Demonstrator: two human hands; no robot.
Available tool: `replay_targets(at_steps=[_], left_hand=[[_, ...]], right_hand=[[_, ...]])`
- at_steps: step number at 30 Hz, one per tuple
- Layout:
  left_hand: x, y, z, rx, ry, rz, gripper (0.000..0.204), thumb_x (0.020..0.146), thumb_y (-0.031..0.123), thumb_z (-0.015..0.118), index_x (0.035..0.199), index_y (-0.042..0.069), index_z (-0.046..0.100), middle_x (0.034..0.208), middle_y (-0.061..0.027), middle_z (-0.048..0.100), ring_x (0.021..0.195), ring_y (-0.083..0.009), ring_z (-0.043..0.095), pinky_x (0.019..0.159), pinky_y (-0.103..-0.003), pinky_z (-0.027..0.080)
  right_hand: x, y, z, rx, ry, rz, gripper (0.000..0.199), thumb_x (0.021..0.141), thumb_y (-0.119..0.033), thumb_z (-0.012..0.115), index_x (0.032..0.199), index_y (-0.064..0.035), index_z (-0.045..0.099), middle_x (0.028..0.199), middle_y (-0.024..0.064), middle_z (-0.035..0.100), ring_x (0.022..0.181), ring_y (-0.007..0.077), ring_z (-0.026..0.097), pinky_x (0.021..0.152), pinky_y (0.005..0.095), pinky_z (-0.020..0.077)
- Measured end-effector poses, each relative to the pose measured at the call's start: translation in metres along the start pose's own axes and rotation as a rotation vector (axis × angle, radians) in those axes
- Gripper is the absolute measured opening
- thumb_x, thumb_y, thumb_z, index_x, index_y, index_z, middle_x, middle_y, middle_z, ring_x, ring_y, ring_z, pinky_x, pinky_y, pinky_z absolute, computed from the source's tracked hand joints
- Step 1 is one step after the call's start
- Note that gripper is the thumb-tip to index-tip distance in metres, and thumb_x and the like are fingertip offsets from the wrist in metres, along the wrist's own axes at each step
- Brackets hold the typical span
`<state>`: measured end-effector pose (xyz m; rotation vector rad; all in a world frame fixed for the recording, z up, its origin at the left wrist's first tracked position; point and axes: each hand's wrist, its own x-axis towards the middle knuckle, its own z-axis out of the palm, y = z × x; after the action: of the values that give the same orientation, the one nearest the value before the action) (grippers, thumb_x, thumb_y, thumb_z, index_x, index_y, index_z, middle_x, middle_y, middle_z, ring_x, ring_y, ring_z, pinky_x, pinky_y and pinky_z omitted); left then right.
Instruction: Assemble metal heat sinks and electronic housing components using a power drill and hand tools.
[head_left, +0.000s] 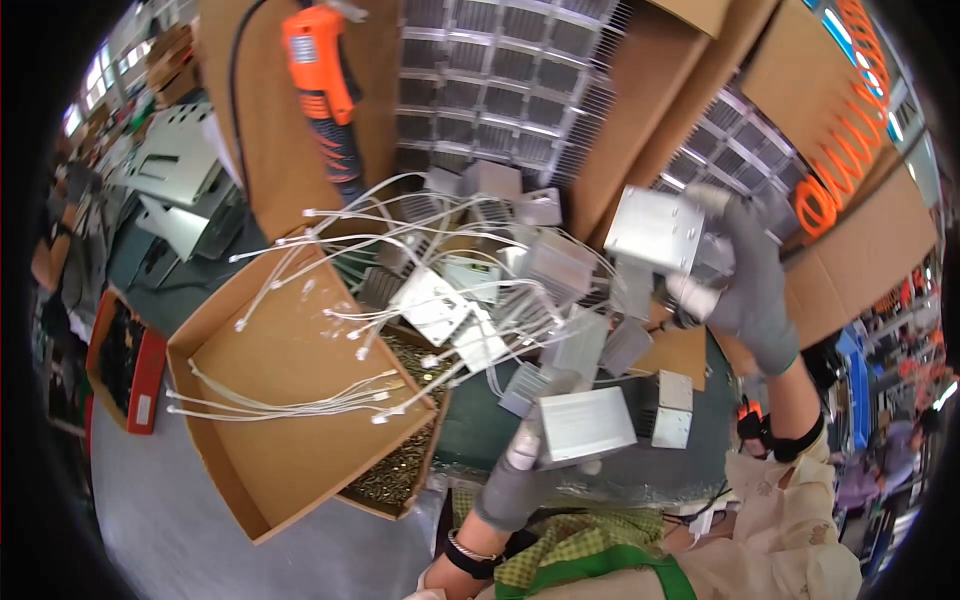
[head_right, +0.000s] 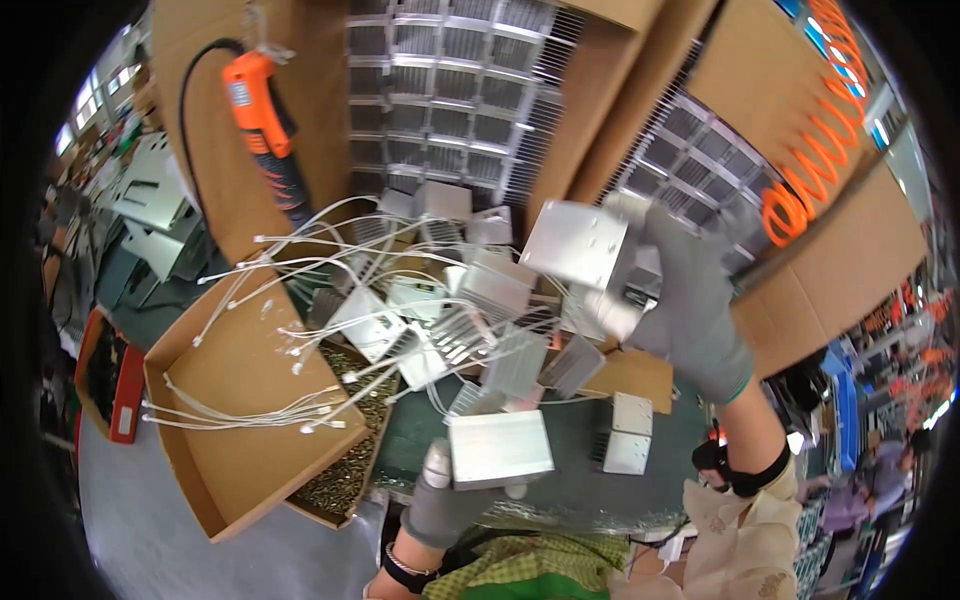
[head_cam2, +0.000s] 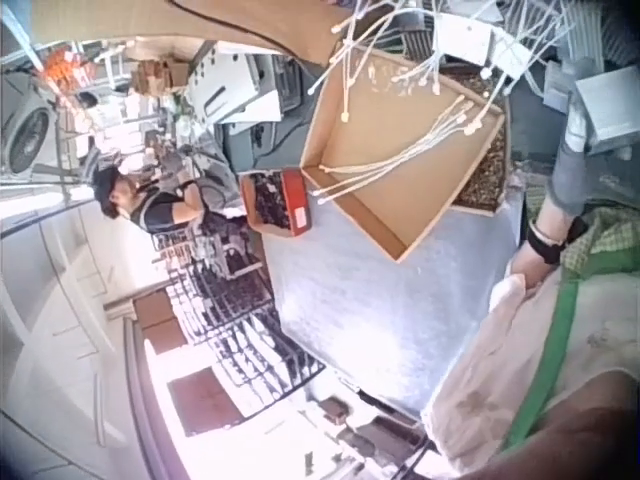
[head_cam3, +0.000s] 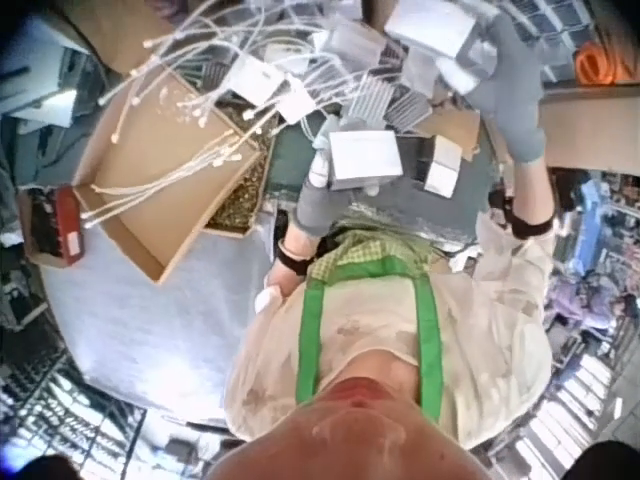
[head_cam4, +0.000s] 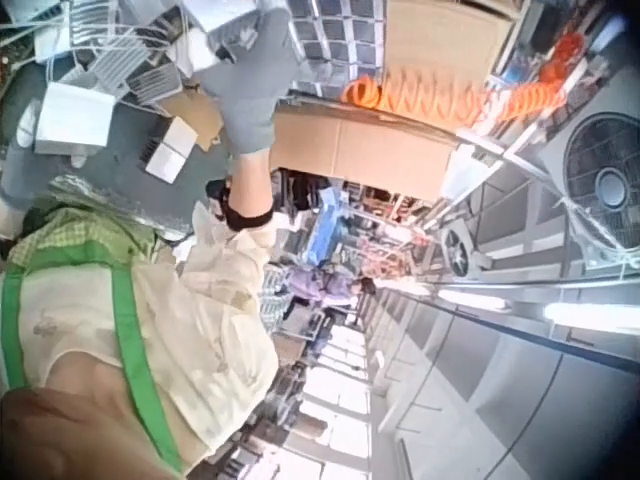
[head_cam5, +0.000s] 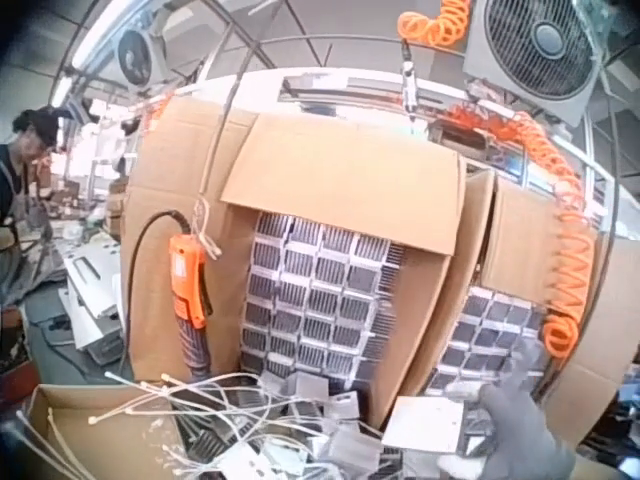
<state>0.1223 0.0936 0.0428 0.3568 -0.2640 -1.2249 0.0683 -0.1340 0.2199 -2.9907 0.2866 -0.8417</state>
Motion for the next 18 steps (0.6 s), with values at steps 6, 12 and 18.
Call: replay_targets(at_steps=[6,12,18], left_hand=[[0.0,-0.024,0.006,-0.01,0.053,0.018,0.076,0.09,0.063,0.047,0.141,0.008,0.039,0.134,-0.0128,0.05,0.107,-0.0291,0.057,0.075,-0.038,0.05],[0.001,-0.045,0.003,-0.26,0.125,-0.061,0.062,0.095,0.046,0.05,0.142,0.007,0.037,0.137,-0.0196,0.045,0.121,-0.0398,0.049,0.09,-0.052,0.054],[-0.01,-0.065,0.008,-0.226,0.175,-0.083,0.063,0.096,0.046,0.05,0.142,0.006,0.037,0.139,-0.0224,0.043,0.126,-0.046,0.044,0.093,-0.054,0.053]], right_hand=[[-0.147,0.003,-0.016,0.588,-0.038,0.327,0.075,0.069,-0.026,0.083,0.13,0.001,0.048,0.119,0.0145,0.06,0.112,0.0244,0.058,0.1,0.0374,0.0436],[-0.273,0.001,-0.028,0.864,-0.289,0.574,0.074,0.072,-0.02,0.082,0.133,-0.0017,0.046,0.127,0.0122,0.056,0.119,0.0239,0.055,0.104,0.0369,0.0412],[-0.323,-0.003,0.02,0.581,-0.114,0.355,0.074,0.065,-0.02,0.086,0.129,-0.0079,0.051,0.123,0.0141,0.057,0.109,0.0328,0.059,0.093,0.0385,0.0489]])
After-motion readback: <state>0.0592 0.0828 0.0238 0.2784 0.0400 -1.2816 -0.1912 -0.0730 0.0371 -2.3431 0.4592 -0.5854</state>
